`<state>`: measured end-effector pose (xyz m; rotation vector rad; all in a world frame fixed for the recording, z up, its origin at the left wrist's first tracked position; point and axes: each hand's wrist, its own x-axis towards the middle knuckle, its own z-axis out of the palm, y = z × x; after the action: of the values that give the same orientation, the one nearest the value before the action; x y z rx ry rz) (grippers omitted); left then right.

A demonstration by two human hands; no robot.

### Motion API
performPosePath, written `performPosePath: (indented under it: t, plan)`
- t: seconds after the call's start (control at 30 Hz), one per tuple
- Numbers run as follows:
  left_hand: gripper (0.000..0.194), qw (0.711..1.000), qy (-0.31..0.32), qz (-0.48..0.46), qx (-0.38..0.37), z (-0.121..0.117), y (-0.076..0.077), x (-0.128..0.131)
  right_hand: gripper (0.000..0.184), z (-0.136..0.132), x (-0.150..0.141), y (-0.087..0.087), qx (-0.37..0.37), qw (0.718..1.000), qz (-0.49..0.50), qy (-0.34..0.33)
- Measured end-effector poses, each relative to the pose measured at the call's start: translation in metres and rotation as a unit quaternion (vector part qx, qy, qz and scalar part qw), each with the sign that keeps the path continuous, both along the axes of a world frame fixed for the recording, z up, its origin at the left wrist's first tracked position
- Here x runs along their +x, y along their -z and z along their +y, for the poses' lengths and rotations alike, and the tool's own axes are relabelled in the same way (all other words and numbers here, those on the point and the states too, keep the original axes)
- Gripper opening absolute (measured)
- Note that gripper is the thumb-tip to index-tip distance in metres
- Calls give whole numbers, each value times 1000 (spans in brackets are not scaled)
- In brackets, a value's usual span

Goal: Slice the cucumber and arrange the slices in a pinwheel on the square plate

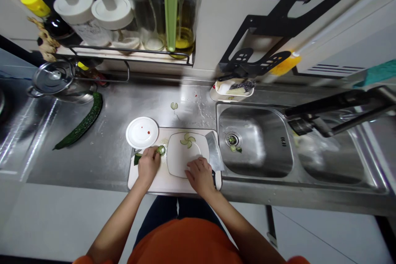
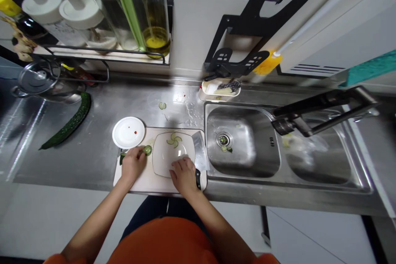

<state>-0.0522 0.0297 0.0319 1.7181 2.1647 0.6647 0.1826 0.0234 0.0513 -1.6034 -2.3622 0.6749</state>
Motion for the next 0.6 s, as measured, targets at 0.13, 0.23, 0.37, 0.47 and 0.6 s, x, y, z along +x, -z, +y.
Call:
performPosePath:
  t: [0.13,0.23,0.37,0.47,0.6]
  plan:
    - [16,1000,-15,-15,10,0,0,0,12,-2,0,2,1,1000,6,4]
    - [13,997,-42,-56,-21,-1,0,-2,10,-5,-1,4,0,1000,12,6]
    - [15,978,-88,-171,-79,-3,-1,-8,8,-6,-3,6,3,999,51,14]
    - [22,944,-111,-292,-108,-2,-5,-9,9,-2,-7,7,-2,992,128,16]
    - [29,879,-98,-439,-157,3,-18,1,23,10,-16,6,-32,971,232,40]
